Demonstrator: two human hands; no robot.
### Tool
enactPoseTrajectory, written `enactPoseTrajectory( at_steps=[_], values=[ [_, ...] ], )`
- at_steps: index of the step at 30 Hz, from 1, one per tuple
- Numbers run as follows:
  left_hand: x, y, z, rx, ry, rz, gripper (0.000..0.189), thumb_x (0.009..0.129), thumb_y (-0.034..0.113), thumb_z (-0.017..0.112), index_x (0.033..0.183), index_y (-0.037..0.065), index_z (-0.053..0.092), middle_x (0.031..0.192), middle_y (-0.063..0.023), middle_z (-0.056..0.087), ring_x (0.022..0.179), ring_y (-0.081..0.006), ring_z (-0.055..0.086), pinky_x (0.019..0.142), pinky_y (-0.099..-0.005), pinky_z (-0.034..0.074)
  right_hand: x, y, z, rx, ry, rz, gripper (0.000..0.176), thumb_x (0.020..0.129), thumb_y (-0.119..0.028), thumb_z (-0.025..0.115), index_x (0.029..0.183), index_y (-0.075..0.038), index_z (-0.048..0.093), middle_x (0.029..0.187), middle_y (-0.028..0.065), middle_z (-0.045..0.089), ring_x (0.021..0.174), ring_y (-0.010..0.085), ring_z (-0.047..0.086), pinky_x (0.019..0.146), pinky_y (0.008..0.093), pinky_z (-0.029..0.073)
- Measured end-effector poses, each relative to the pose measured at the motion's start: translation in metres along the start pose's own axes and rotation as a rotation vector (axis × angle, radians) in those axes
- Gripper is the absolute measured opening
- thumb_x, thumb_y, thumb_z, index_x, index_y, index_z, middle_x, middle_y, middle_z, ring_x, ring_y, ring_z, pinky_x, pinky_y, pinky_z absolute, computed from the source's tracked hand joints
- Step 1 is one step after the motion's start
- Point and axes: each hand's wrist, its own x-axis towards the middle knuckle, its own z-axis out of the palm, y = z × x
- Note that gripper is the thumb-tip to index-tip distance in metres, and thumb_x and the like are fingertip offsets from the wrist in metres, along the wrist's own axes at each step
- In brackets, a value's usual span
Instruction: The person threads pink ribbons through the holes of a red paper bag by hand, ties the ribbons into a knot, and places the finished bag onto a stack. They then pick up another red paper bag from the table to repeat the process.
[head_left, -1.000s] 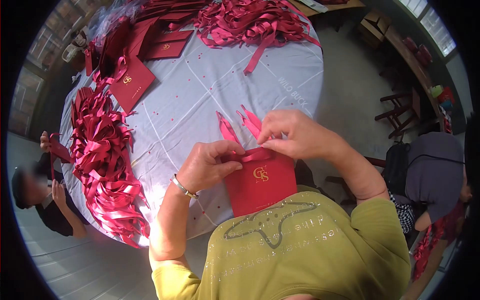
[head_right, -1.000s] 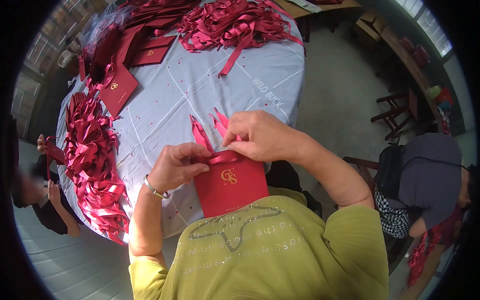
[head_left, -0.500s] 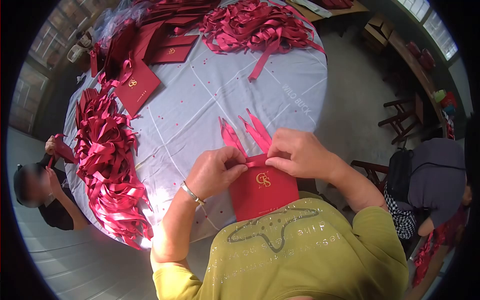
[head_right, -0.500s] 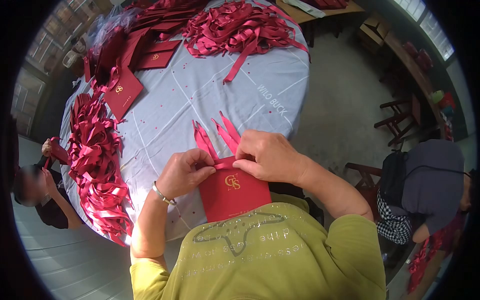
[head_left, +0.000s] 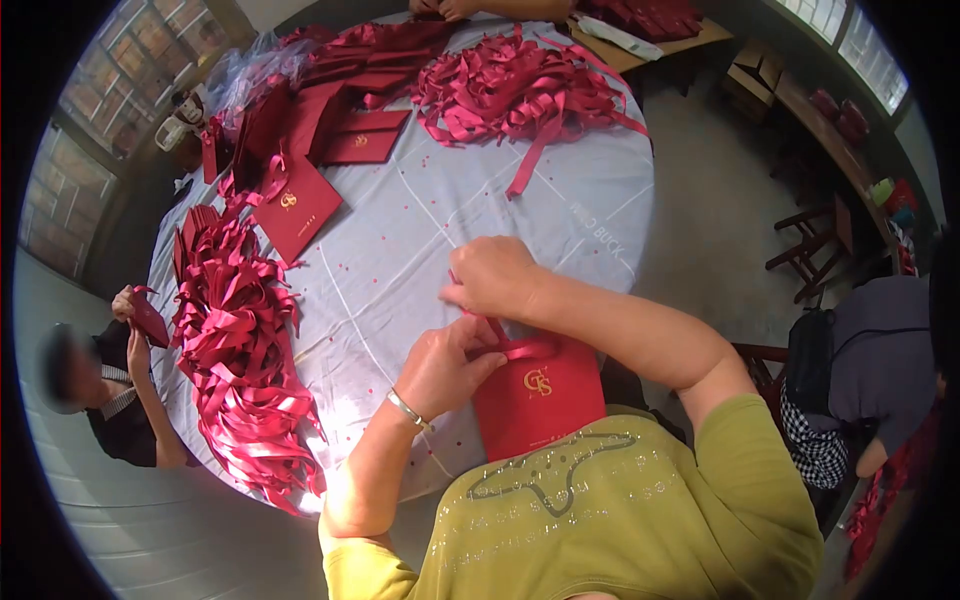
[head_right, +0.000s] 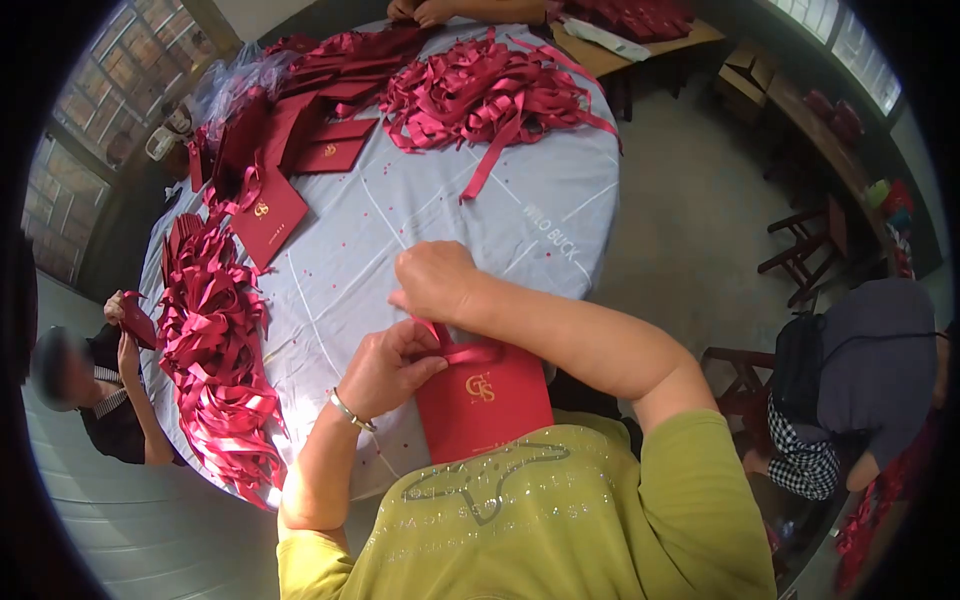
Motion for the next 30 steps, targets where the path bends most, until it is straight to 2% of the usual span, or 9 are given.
enactPoseTrajectory(
  at_steps=[3,5,6,11,19,25,27,28,30],
  values=[
    [0.001,-0.002,-0.001,-0.063,0.006,0.012,0.016,0.082,0.005,0.072,0.092,0.0,0.061,0.08,-0.0047,0.069,0.075,-0.0075,0.063,0.065,-0.0249,0.051,0.008,0.003,0.008,-0.004,0.036,-0.007,0.029,0.077,-0.033,0.066,0.073,-0.005,0.07,0.075,0.018,0.068,0.075,0.0367,0.066,0.068,0.046,0.053],
    [0.001,-0.002,-0.002,-0.193,-0.025,-0.101,0.015,0.08,0.011,0.072,0.089,0.002,0.063,0.078,-0.0108,0.07,0.074,-0.0185,0.069,0.066,-0.031,0.052,0.006,0.003,0.007,0.054,0.042,0.035,0.028,0.076,-0.03,0.066,0.074,-0.003,0.07,0.077,0.0194,0.068,0.077,0.0369,0.067,0.069,0.0458,0.054],
    [0.004,-0.004,-0.003,-0.193,-0.023,-0.094,0.015,0.08,0.011,0.072,0.089,0.002,0.063,0.078,-0.0108,0.07,0.074,-0.0185,0.069,0.066,-0.031,0.052,0.005,0.002,0.005,0.128,0.034,0.082,0.027,0.076,-0.028,0.065,0.076,-0.001,0.07,0.079,0.0207,0.068,0.079,0.0372,0.067,0.07,0.0456,0.054],
    [0.003,-0.007,0.002,-0.388,-0.037,-0.122,0.012,0.081,0.007,0.07,0.085,0.0,0.061,0.069,-0.0023,0.065,0.062,-0.0046,0.057,0.055,-0.0238,0.046,-0.001,0.016,0.012,0.073,0.206,0.098,0.024,0.076,-0.029,0.063,0.073,-0.006,0.069,0.074,0.0166,0.067,0.073,0.0349,0.066,0.067,0.0457,0.053],
    [0.004,0.0,0.0,-0.325,-0.06,-0.17,0.011,0.08,0.006,0.07,0.084,0.001,0.06,0.067,-0.0013,0.065,0.061,-0.0036,0.055,0.053,-0.0228,0.045,-0.008,0.025,0.005,0.033,0.157,0.132,0.025,0.077,-0.028,0.063,0.078,-0.004,0.068,0.077,0.0155,0.068,0.074,0.0353,0.066,0.069,0.0455,0.053],
    [0.006,-0.003,0.001,-0.339,-0.075,-0.199,0.01,0.079,0.005,0.069,0.083,0.001,0.061,0.067,-0.0014,0.065,0.06,-0.0038,0.055,0.054,-0.0226,0.044,-0.018,0.034,0.009,0.04,0.222,0.105,0.029,0.078,-0.032,0.066,0.078,-0.004,0.067,0.076,0.0152,0.068,0.074,0.0339,0.066,0.068,0.0447,0.053],
    [0.005,-0.002,0.001,-0.332,-0.071,-0.202,0.01,0.079,0.006,0.069,0.083,0.001,0.061,0.067,-0.0013,0.065,0.06,-0.0038,0.055,0.054,-0.0227,0.044,-0.028,0.036,-0.001,0.152,0.347,0.006,0.031,0.078,-0.033,0.07,0.076,-0.003,0.067,0.071,0.0144,0.067,0.066,0.0296,0.066,0.062,0.0406,0.052],
    [0.005,-0.002,0.002,-0.339,-0.057,-0.184,0.011,0.079,0.006,0.069,0.083,0.0,0.061,0.066,-0.0015,0.065,0.06,-0.004,0.055,0.054,-0.0231,0.045,-0.034,0.037,-0.009,0.149,0.342,0.003,0.031,0.078,-0.033,0.07,0.076,-0.003,0.067,0.071,0.0144,0.067,0.066,0.0296,0.066,0.062,0.0406,0.052],
    [0.004,-0.002,0.003,-0.355,-0.039,-0.166,0.011,0.079,0.007,0.069,0.083,0.0,0.061,0.065,-0.0018,0.064,0.06,-0.0042,0.056,0.054,-0.0234,0.045,-0.048,0.041,-0.028,0.32,0.145,0.119,0.033,0.077,-0.033,0.073,0.073,-0.001,0.066,0.065,0.0135,0.065,0.056,0.0243,0.062,0.056,0.0355,0.049]
  ],
)
